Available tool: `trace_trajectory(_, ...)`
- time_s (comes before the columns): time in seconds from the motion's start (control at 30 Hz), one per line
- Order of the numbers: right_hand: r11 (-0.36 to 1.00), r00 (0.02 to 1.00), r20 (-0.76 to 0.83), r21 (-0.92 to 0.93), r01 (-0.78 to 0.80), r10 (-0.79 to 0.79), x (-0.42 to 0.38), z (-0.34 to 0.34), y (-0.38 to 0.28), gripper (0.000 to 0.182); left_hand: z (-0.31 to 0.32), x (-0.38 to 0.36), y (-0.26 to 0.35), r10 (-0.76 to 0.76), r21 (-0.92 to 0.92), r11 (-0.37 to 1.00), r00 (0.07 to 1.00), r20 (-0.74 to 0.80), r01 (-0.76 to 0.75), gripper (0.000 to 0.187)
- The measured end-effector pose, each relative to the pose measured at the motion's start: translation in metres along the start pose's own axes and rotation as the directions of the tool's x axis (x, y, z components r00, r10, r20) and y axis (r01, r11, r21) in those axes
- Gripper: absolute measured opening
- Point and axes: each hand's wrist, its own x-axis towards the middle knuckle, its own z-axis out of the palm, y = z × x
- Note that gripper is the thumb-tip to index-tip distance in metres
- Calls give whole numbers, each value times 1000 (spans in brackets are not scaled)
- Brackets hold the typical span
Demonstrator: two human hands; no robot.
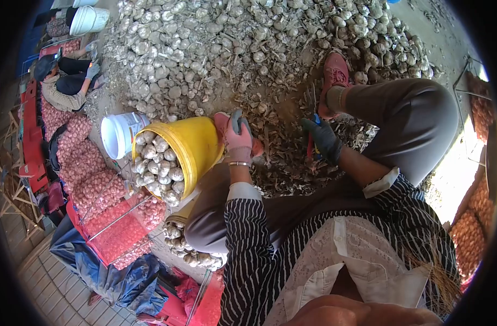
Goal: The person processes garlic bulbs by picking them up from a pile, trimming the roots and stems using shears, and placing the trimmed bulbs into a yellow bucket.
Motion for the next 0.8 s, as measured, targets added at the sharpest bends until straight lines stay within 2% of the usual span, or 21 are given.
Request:
trace_trajectory(0.03,997,998,30,-48,62,-60,3,-2,3,27,25,14,-10,-106,-91,989,991,88,113,40)
trace_trajectory(0.07,989,992,62,-93,119,-113,4,-3,7,26,48,26,-21,-106,-97,988,989,105,117,40)
trace_trajectory(0.13,986,994,42,-129,108,-103,5,-3,8,26,91,50,-39,-370,92,928,924,96,362,49)
trace_trajectory(0.17,982,995,43,-166,95,-89,5,-3,9,25,110,57,-45,-369,93,928,923,111,360,49)
trace_trajectory(0.23,978,994,28,-178,109,-106,5,-2,6,25,132,67,-42,-383,547,797,914,132,255,60)
trace_trajectory(0.27,974,992,27,-190,127,-124,5,0,4,24,138,71,-42,-380,550,797,914,139,248,60)
trace_trajectory(0.33,978,993,19,-172,117,-116,3,3,-5,24,130,76,-13,-553,595,707,823,130,382,64)
trace_trajectory(0.37,982,995,17,-156,105,-103,2,4,-6,24,129,78,-16,-466,565,754,879,102,335,55)
trace_trajectory(0.4,983,995,14,-157,95,-94,2,3,-4,24,129,82,-32,-473,567,751,875,106,337,55)
trace_trajectory(0.43,987,999,10,-155,47,-46,4,1,-2,23,127,88,-50,-423,290,879,900,106,379,50)
trace_trajectory(0.47,988,1000,6,-152,3,-2,6,0,-1,21,128,95,-66,-372,-16,927,924,86,375,45)
trace_trajectory(0.5,988,1000,4,-152,-2,2,8,0,0,21,124,97,-72,-330,-302,908,940,-88,291,36)
trace_trajectory(0.53,990,1000,12,-139,-1,3,8,0,2,20,116,105,-72,-334,-300,907,939,-83,296,36)
trace_trajectory(0.6,992,1000,18,-127,-9,11,8,-1,6,20,96,120,-73,-524,-346,819,843,-124,458,35)
trace_trajectory(0.63,993,999,34,-113,-22,26,8,-2,8,20,93,125,-68,-528,-344,817,840,-122,464,35)
trace_trajectory(0.67,994,998,51,-99,-34,39,9,-2,9,20,93,133,-62,-439,-29,897,882,-173,441,41)
trace_trajectory(0.7,994,998,51,-99,-36,41,9,-2,9,20,95,142,-62,-334,290,880,924,-189,377,46)
trace_trajectory(0.73,996,998,56,-89,-26,31,8,-1,8,21,94,147,-52,-333,290,880,924,-189,376,46)
trace_trajectory(0.8,997,998,60,-75,-12,17,7,0,3,21,97,156,-40,-427,503,780,904,-7,372,62)
